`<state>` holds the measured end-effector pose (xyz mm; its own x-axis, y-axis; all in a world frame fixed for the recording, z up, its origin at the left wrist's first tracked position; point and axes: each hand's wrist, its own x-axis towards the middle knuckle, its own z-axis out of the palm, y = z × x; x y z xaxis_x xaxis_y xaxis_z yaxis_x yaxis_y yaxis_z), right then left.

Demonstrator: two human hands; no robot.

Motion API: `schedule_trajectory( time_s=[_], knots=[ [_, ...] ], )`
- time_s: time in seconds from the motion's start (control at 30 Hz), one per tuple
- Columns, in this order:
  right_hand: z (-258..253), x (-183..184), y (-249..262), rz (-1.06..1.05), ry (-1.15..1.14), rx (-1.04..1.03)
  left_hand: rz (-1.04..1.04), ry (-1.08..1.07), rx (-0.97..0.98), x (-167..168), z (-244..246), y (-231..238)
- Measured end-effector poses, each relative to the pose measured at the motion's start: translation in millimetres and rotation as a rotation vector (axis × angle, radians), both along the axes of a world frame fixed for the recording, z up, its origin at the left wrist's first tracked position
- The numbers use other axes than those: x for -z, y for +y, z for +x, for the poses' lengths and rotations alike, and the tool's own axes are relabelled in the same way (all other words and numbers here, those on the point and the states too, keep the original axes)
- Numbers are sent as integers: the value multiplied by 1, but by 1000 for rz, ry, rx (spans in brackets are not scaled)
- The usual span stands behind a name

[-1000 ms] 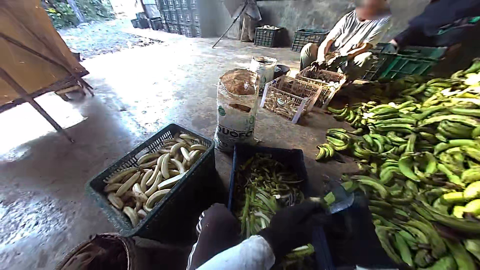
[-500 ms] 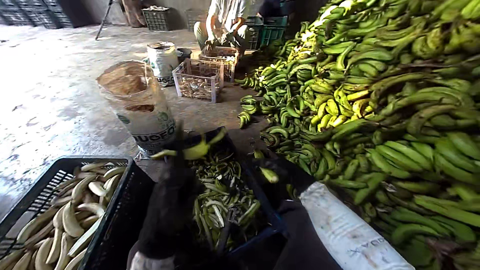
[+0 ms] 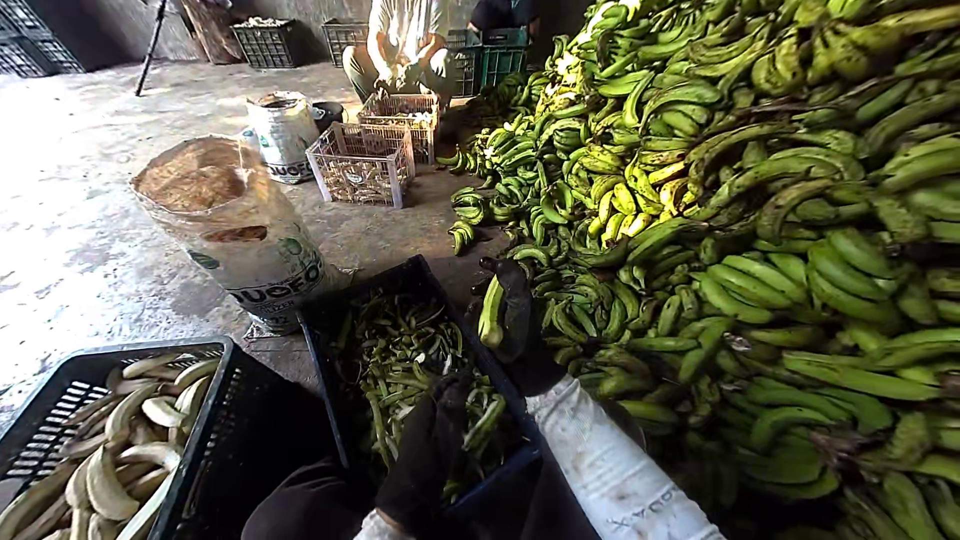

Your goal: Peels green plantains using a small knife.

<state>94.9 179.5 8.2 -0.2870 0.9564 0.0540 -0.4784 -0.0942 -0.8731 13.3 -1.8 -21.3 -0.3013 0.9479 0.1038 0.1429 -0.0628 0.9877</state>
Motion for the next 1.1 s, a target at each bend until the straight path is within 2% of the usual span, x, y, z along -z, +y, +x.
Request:
schedule_trajectory(
  time_s=[0.1, 0.33, 0.43, 0.6, 0.7, 0.8, 0.9, 0.97, 1.03, 1.1],
  knots=[
    [3, 0, -4, 42, -11, 26, 61, 31, 30, 8, 5, -1],
    [2, -1, -10, 19, 28, 66, -23, 121, 15, 8, 7, 1],
    [-4, 5, -18, -60, 83, -23, -49, 174, -18, 14, 5, 7],
    [-14, -1, -56, -396, 109, -173, -103, 261, -88, 32, -9, 13],
    [-23, 23, -68, -431, 135, -224, -178, 346, -148, 43, -16, 13],
    [-27, 30, -73, -384, 68, -261, -242, 364, -161, 45, -24, 11],
    [-2, 21, -61, -84, -259, -471, -297, 539, -149, 13, -34, 10],
    [16, -4, -57, 37, -419, -585, -434, 709, -104, -17, -44, 11],
    [14, -22, -46, -73, -411, -728, -476, 852, -96, -36, -50, 12],
    [12, -44, -48, -213, -420, -808, -402, 952, -103, -47, -52, 11]
  ],
)
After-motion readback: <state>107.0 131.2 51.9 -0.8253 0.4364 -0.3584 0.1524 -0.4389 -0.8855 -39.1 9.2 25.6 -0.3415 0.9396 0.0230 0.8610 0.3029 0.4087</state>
